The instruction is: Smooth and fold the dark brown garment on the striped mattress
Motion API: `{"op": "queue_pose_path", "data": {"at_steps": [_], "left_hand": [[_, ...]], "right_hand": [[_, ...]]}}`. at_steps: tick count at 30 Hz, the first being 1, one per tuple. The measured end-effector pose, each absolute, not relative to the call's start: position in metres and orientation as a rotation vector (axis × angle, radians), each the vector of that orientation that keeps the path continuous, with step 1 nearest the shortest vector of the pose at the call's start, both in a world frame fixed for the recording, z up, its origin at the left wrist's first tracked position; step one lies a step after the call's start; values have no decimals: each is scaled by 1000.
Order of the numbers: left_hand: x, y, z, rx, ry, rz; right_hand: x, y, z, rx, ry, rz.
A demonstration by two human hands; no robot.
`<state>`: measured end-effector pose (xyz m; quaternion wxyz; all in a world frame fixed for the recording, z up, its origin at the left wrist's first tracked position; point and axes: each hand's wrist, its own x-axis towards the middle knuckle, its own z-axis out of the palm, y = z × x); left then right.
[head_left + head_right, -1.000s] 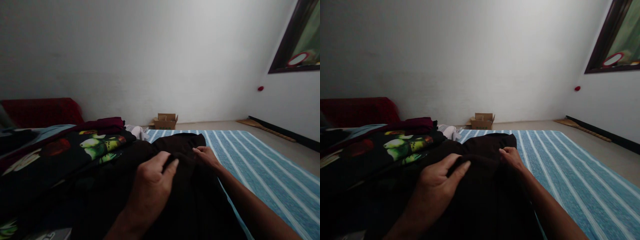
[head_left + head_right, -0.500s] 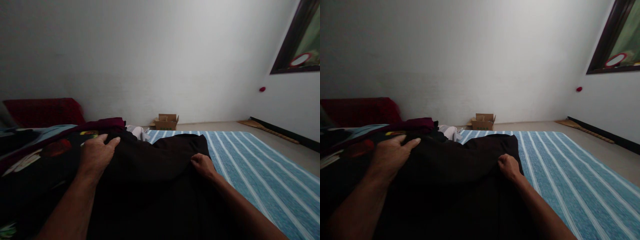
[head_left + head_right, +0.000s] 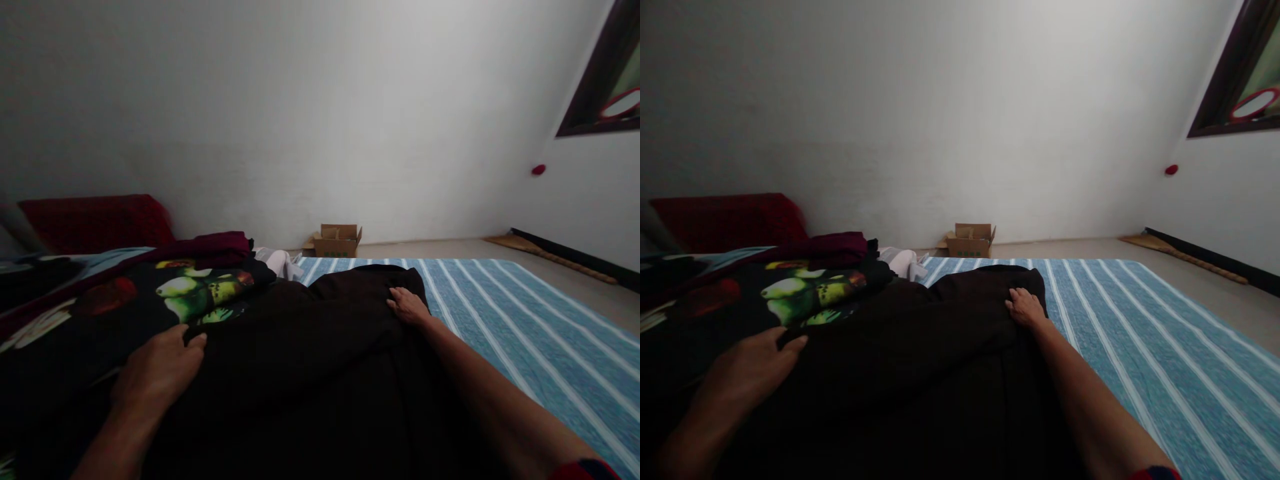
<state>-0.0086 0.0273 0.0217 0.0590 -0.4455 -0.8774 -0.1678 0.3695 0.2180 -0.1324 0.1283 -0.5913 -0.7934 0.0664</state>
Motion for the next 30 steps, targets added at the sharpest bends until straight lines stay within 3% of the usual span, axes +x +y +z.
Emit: {"op": "queue_pose_path", "data": {"at_steps": [3,6,8,11,19,26,30], "left_hand": [[14,23,21,-1313,-2542,-247],[65,16,8,-1395,-2024,-607],[111,12,-9,-1834,-1806,-744],[174,16,-44,-2478,-1648,-454],[206,80,-88,-2314,-1942,-152],[161,109,-77,-2544,-2134,-294],[140,123,-76,-2854,-2120,-567]], "right_hand": [[371,221,-141,-1736,-2310,185],[371,221,-145,-1737,-2312,170],[370,220,-145,-1733,-2308,161],[369,219,-145,-1728,-2287,155],[371,225,-152,-1692,-2197,248],[382,228,-151,-1553,-2070,353],[385,225,-148,-1480,-2020,383]]}}
